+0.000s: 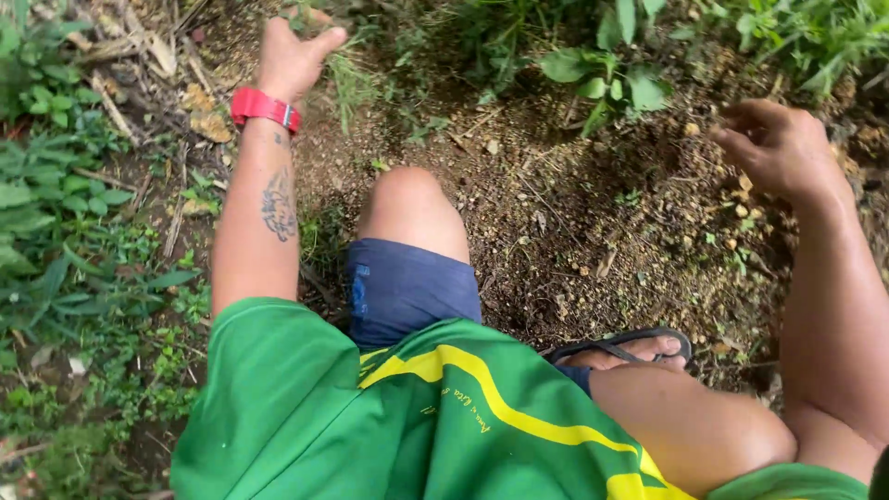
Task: Manually pulling weeds out of the soil in an outdoor garden area.
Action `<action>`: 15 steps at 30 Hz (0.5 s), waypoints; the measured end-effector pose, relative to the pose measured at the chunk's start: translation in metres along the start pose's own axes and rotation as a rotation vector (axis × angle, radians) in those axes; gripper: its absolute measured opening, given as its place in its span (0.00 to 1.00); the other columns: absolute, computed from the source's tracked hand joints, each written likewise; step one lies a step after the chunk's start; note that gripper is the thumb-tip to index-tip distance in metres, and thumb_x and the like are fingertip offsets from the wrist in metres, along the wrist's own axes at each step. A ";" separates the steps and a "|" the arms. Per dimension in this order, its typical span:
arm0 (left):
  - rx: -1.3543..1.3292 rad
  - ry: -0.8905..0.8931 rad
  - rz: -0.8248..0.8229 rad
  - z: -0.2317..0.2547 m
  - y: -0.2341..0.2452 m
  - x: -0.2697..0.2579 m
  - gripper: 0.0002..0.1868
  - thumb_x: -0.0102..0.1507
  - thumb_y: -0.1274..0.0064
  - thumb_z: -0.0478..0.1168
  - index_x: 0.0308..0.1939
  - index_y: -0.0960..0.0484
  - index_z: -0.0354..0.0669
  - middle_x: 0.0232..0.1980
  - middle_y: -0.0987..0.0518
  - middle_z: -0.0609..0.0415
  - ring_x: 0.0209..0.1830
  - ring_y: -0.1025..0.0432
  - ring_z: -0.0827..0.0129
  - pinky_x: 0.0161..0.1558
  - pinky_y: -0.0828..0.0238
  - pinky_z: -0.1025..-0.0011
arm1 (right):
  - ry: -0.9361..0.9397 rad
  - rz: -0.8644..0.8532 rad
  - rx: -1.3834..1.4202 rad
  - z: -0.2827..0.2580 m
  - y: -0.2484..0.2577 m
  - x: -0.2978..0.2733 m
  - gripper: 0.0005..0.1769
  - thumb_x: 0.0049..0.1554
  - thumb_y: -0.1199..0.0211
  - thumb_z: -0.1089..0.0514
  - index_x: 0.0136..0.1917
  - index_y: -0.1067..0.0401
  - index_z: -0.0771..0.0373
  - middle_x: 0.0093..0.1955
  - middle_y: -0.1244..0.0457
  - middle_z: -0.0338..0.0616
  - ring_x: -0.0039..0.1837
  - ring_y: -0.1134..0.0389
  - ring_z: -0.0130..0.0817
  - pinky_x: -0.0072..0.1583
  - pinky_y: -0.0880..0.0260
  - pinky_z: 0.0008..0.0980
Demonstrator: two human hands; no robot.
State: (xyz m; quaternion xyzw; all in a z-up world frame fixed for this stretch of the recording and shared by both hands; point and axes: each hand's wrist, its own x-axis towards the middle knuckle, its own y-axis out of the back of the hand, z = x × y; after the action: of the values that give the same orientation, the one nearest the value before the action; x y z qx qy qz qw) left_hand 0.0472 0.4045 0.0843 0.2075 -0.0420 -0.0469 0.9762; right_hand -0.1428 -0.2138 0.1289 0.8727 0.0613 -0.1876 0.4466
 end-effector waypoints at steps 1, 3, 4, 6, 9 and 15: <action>0.053 0.151 0.048 -0.001 0.023 -0.005 0.13 0.63 0.32 0.38 0.48 0.17 0.38 0.45 0.16 0.52 0.41 0.21 0.70 0.41 0.22 0.70 | -0.006 0.016 -0.003 0.007 0.000 0.001 0.28 0.65 0.33 0.48 0.72 0.28 0.64 0.60 0.30 0.57 0.57 0.27 0.45 0.57 0.27 0.44; 0.111 0.308 0.113 -0.022 0.066 -0.015 0.14 0.63 0.33 0.41 0.47 0.19 0.39 0.42 0.17 0.51 0.35 0.22 0.70 0.31 0.23 0.70 | 0.009 0.024 -0.004 0.035 -0.004 0.010 0.28 0.65 0.33 0.48 0.72 0.28 0.66 0.60 0.30 0.56 0.57 0.27 0.44 0.56 0.26 0.44; 0.111 0.325 0.157 -0.042 0.087 -0.020 0.16 0.61 0.32 0.40 0.47 0.20 0.39 0.42 0.17 0.50 0.34 0.22 0.70 0.29 0.22 0.70 | 0.022 0.035 -0.048 0.056 -0.009 0.017 0.25 0.65 0.33 0.50 0.71 0.27 0.66 0.58 0.29 0.57 0.55 0.27 0.44 0.55 0.25 0.44; 0.111 0.367 0.225 -0.068 0.117 -0.043 0.17 0.59 0.31 0.39 0.47 0.21 0.40 0.41 0.17 0.50 0.33 0.21 0.70 0.27 0.21 0.70 | 0.056 0.019 -0.105 0.110 -0.024 0.035 0.23 0.65 0.34 0.53 0.69 0.25 0.65 0.55 0.28 0.57 0.52 0.26 0.44 0.54 0.24 0.43; -0.013 0.527 0.279 -0.076 0.147 -0.078 0.17 0.60 0.32 0.38 0.45 0.22 0.34 0.42 0.18 0.49 0.35 0.20 0.67 0.26 0.19 0.65 | 0.078 0.028 0.183 0.179 -0.047 0.069 0.20 0.72 0.36 0.55 0.68 0.32 0.72 0.54 0.31 0.59 0.48 0.28 0.39 0.48 0.27 0.40; 0.084 0.677 0.210 -0.049 0.154 -0.126 0.22 0.61 0.33 0.40 0.54 0.18 0.30 0.47 0.16 0.48 0.39 0.20 0.65 0.30 0.19 0.69 | 0.091 -0.008 0.048 0.173 -0.055 0.079 0.23 0.74 0.39 0.55 0.71 0.32 0.76 0.53 0.32 0.61 0.46 0.28 0.41 0.43 0.25 0.40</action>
State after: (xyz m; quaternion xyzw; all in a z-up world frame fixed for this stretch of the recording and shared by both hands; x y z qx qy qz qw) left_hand -0.0612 0.5782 0.0948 0.2456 0.2608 0.1270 0.9249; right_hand -0.1326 -0.3249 -0.0344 0.8905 0.0808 -0.1508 0.4216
